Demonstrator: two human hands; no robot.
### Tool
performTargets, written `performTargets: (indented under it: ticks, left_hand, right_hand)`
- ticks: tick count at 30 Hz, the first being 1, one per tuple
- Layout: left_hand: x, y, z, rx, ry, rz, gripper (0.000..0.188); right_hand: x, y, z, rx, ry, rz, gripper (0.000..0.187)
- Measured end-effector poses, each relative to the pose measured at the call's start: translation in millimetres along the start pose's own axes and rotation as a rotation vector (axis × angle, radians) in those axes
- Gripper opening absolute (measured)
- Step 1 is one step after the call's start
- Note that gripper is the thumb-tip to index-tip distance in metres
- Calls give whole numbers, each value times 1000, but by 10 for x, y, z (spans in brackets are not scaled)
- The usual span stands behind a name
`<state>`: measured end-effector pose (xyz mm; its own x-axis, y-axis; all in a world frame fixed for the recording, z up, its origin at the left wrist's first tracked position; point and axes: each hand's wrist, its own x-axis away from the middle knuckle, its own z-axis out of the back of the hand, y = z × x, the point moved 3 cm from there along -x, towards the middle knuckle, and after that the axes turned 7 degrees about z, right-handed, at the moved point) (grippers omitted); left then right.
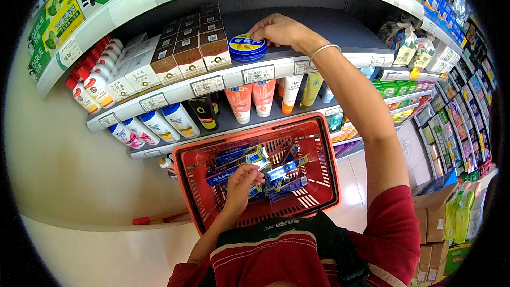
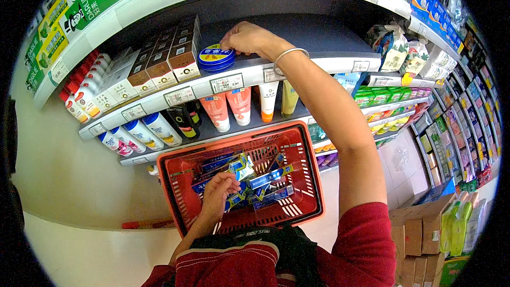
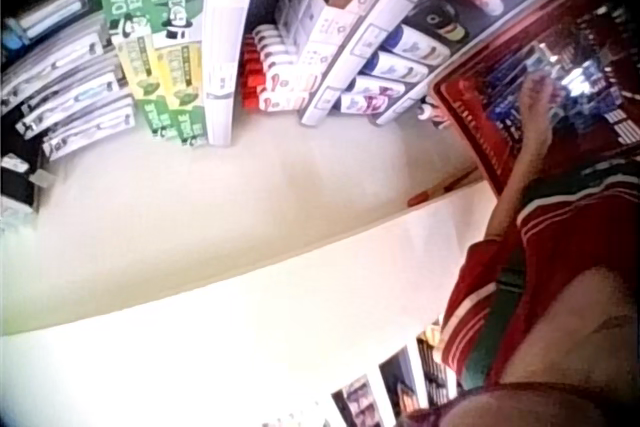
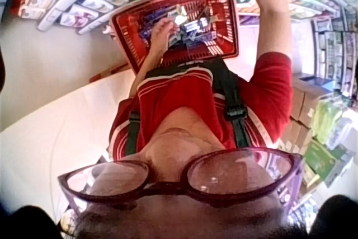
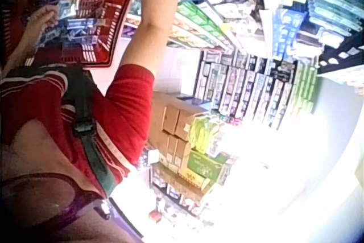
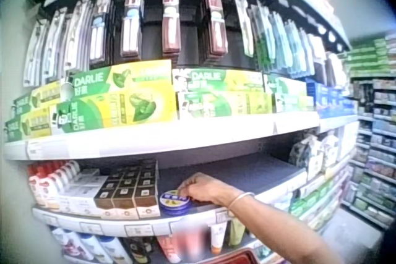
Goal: The person restocks a store shelf with personal care items. They take boxes and tubes from a red basket and place them on the shelf, arranging them neatly. The person also handles small round tins, inspecting them before placing them on the shelf.
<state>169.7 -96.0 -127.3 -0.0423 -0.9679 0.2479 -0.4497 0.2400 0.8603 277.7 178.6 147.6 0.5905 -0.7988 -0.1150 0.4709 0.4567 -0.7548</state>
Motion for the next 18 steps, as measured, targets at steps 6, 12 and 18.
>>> performTargets:
  ticks: [6, 12, 18]
  left_hand:
    - [10, 7, -6, -19, 9, 6, 18]
    - [1, -24, 58, 27, 55, 22, 16]
    - [3, -26, 133, 45, 102, 37, 16]
  right_hand:
    - [54, -32, -3, -11, 12, 20, 33]
    - [210, 81, 207, -104, 54, 107, 33]
    - [679, 236, 497, -7, 307, 304, 24]
